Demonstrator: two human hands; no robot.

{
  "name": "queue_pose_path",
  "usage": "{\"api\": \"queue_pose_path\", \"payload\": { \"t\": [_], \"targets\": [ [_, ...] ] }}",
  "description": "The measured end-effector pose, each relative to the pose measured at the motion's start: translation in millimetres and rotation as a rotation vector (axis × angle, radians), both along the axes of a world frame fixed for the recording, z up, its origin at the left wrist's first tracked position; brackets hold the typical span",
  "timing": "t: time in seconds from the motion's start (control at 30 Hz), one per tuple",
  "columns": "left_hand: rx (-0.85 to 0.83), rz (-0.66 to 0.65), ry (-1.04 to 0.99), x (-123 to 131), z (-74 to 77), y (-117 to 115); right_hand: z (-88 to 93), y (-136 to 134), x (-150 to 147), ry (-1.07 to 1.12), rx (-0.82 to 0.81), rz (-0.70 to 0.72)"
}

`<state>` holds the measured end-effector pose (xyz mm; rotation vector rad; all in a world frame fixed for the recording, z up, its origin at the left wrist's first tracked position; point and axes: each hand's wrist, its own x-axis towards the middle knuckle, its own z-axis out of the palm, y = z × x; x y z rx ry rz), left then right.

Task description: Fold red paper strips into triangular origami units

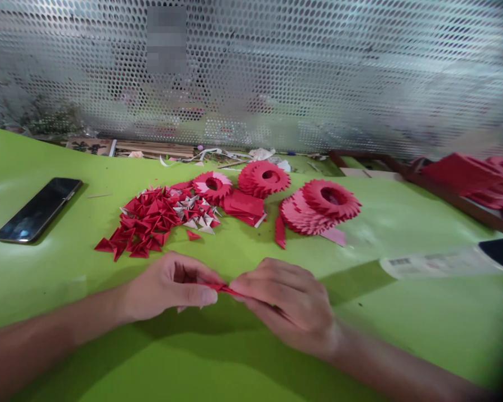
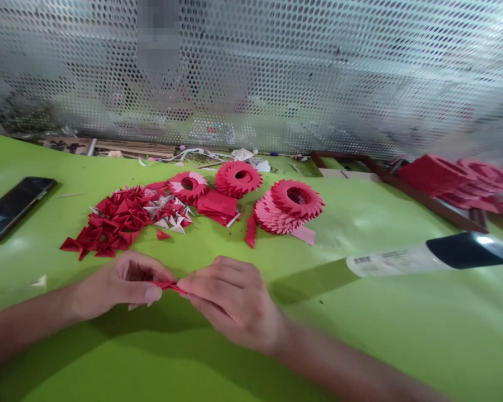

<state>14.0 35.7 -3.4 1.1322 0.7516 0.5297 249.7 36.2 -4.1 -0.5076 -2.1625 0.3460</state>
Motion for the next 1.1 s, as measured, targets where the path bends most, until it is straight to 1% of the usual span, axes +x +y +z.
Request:
{"api": "queue_pose_path", "payload": {
  "t": [0.2,0.47,0.67,0.87,1.1],
  "targets": [
    [-0.046,0.010,0.013,1.3,2.5,0.7,1.6,-1.7,-1.4,0.004,-0.024,-0.005],
    [-0.021,0.005,0.000,0.8,0.1,0.4,-0.1,0.8,-0.6,0.017,-0.013,0.010],
    [-0.030,-0.005,0.018,0.1,1.2,1.0,4.8,1.1,-0.1,-0.008,-0.020,-0.007],
    [-0.002,0.002,-0.015,-1.7,-3.5,0.8,3.2,3.0,0.6,-0.002,0.056,-0.004],
    [-0.005,-0.002,-0.005,-1.3,-2.6,1.6,5.6,3.0,0.5,-0.024,0.059,-0.014]
  ]
}}
